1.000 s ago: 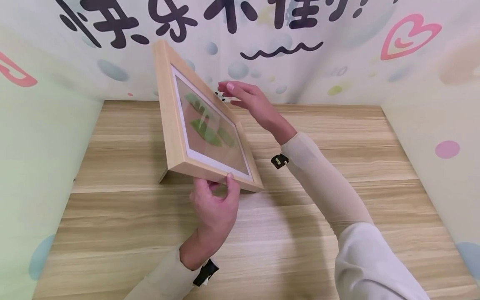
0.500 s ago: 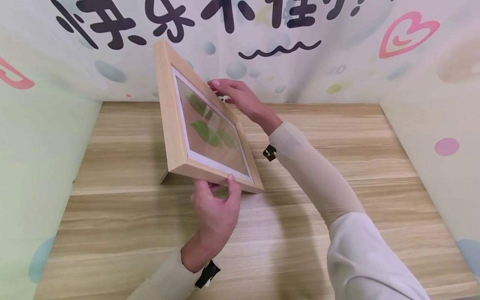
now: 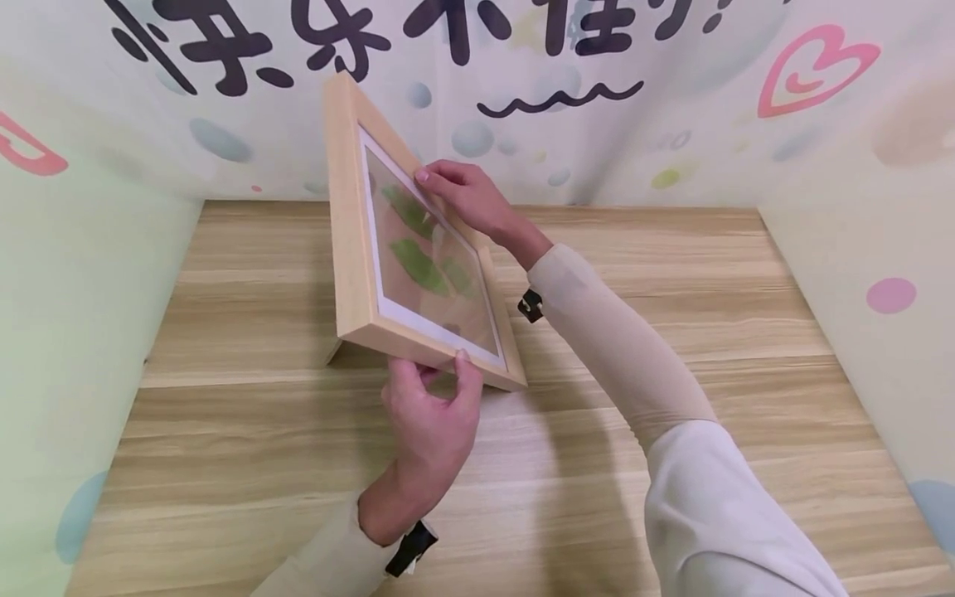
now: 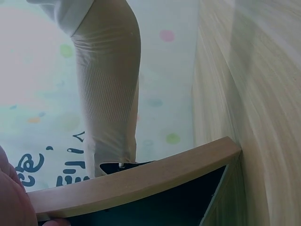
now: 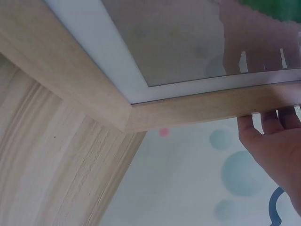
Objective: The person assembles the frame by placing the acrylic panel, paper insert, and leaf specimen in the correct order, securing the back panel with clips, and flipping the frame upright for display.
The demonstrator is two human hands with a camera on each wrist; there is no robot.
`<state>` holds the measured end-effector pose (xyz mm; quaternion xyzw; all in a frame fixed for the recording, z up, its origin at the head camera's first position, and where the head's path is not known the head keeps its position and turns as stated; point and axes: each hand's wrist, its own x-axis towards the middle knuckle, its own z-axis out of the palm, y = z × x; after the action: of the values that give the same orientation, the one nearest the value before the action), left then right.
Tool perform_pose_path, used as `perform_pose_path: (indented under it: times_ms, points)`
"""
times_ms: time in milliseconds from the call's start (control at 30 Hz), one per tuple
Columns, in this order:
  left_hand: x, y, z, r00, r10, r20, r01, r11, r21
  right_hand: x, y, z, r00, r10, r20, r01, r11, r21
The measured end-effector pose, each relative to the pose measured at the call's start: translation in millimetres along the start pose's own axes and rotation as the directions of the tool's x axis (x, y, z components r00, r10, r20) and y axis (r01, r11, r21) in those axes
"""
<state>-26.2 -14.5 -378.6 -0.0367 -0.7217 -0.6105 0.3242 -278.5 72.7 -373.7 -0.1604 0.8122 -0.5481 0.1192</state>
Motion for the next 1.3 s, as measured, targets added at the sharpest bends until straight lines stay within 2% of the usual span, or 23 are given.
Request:
perform_pose_path:
  times_ms: [200, 300, 467, 600, 800, 967, 1133, 1300]
  points:
    - [1.6, 2.4, -3.7, 0.999, -0.034, 0.033, 0.033, 0.999, 0.022, -4.5, 0, -6, 0.997, 0.022, -0.076, -0.021, 1.000, 0.010]
    - [3.3, 4.2, -6.2, 0.997, -0.066, 0.041, 0.065, 0.997, 0.035, -6.7, 1, -9, 0.995, 0.022, -0.094, -0.021, 1.000, 0.018]
    - [8.7, 6.1, -10.8, 0.995, -0.086, 0.056, 0.085, 0.996, 0.035, -10.9, 5, -16, 0.993, 0.010, -0.117, -0.007, 1.000, 0.026]
    - [12.8, 7.2, -16.0, 0.989, -0.122, 0.086, 0.119, 0.992, 0.043, -15.0, 9, -21, 0.990, 0.004, -0.138, -0.001, 1.000, 0.024]
    - [17.4, 10.0, -22.6, 0.968, -0.206, 0.140, 0.199, 0.978, 0.064, -21.3, 15, -29, 0.983, 0.004, -0.183, 0.004, 0.999, 0.045]
    - [20.6, 10.1, -26.1, 0.949, -0.263, 0.175, 0.256, 0.965, 0.063, -26.5, 21, -35, 0.972, 0.018, -0.235, 0.006, 0.995, 0.101]
    - [22.9, 8.9, -27.1, 0.948, -0.260, 0.184, 0.254, 0.965, 0.060, -32.0, 27, -40, 0.959, 0.045, -0.279, 0.002, 0.986, 0.166]
    - [24.0, 8.4, -27.6, 0.955, -0.224, 0.192, 0.221, 0.975, 0.038, -38.5, 30, -44, 0.947, 0.062, -0.315, 0.011, 0.974, 0.226]
